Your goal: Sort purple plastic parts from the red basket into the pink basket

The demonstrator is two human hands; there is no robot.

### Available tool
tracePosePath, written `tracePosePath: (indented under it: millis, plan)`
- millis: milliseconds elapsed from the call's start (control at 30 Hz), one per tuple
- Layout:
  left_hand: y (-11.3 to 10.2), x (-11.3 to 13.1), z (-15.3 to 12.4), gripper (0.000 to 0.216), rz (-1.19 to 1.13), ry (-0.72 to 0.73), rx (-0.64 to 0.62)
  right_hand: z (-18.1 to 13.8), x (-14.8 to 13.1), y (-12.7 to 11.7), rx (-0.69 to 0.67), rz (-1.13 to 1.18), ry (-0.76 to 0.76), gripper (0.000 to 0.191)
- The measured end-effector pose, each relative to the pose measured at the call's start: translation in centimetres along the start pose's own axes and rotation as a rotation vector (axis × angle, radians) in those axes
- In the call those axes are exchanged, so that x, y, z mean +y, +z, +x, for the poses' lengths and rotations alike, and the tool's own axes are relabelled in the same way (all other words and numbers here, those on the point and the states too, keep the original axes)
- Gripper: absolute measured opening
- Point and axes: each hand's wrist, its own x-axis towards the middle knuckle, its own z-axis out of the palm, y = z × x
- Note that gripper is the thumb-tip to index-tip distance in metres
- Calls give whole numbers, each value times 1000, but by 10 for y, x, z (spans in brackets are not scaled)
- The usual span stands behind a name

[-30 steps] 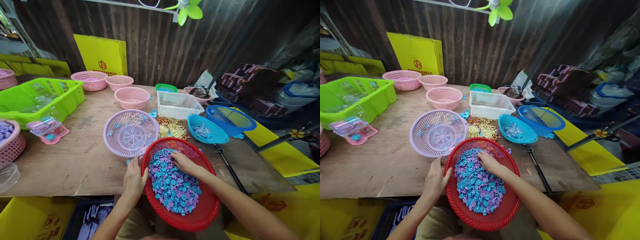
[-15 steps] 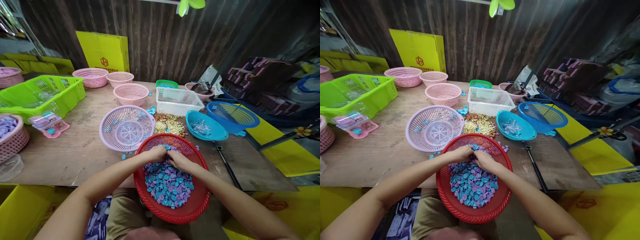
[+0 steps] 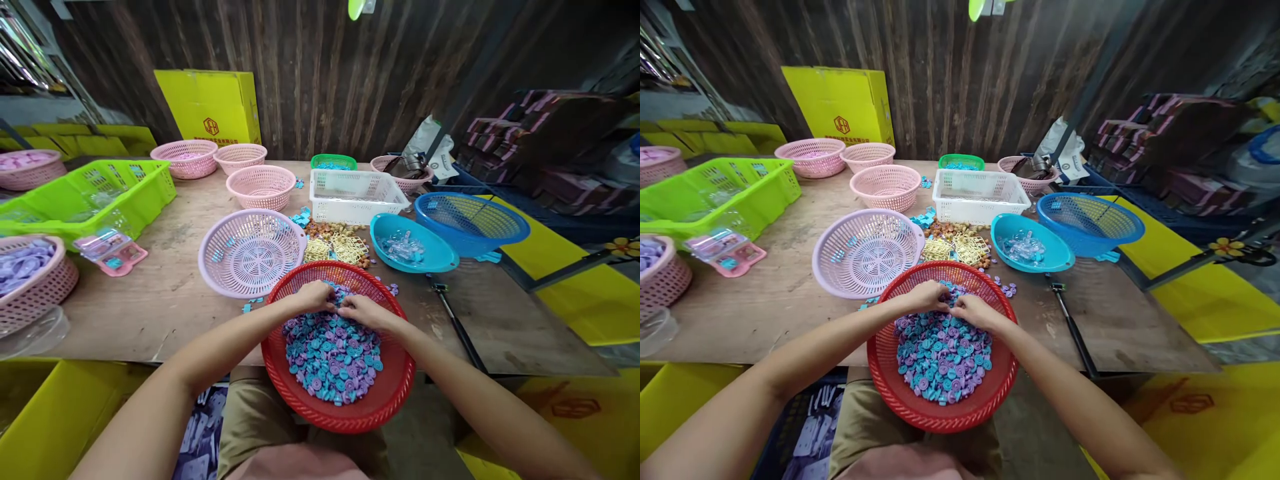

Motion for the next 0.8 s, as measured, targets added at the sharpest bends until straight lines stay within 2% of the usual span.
tracePosePath:
  millis: [167,200,267,333,433,500,533,600,667,700,800]
  plan:
    - [4,16,7,11,-22,-50,27,-5,15,-7,-146,929,92,46]
    - [3,16,9,7,-47,-49,24,-6,17,-8,-153,1048,113,49]
    - [-1,11,10,4,-127,-43,14,-11,19,-10,-157,1197,172,45]
    - [-6,3,9,10,-244,-34,-1,-16,20,-13,-155,1287,224,34]
    - [-14,-10,3,17,-466,-26,-36,-23,20,-19,-156,1346,223,21]
    - [-18,-16,-2,15,-598,-26,-55,-24,17,-22,-167,1251,189,15]
    - [-20,-17,-5,13,-644,-29,-63,-22,15,-22,-167,1094,167,11]
    - [-20,-18,-10,8,-682,-38,-75,-15,8,-19,-138,638,114,7]
    - [-18,-16,-13,12,-649,-61,-77,-7,-2,-11,-70,199,61,10]
    - [-17,-15,-14,17,-610,-73,-72,-4,-7,-6,-35,55,45,11]
    - [-9,-9,-14,25,-430,-74,-38,2,-20,8,22,-155,57,17]
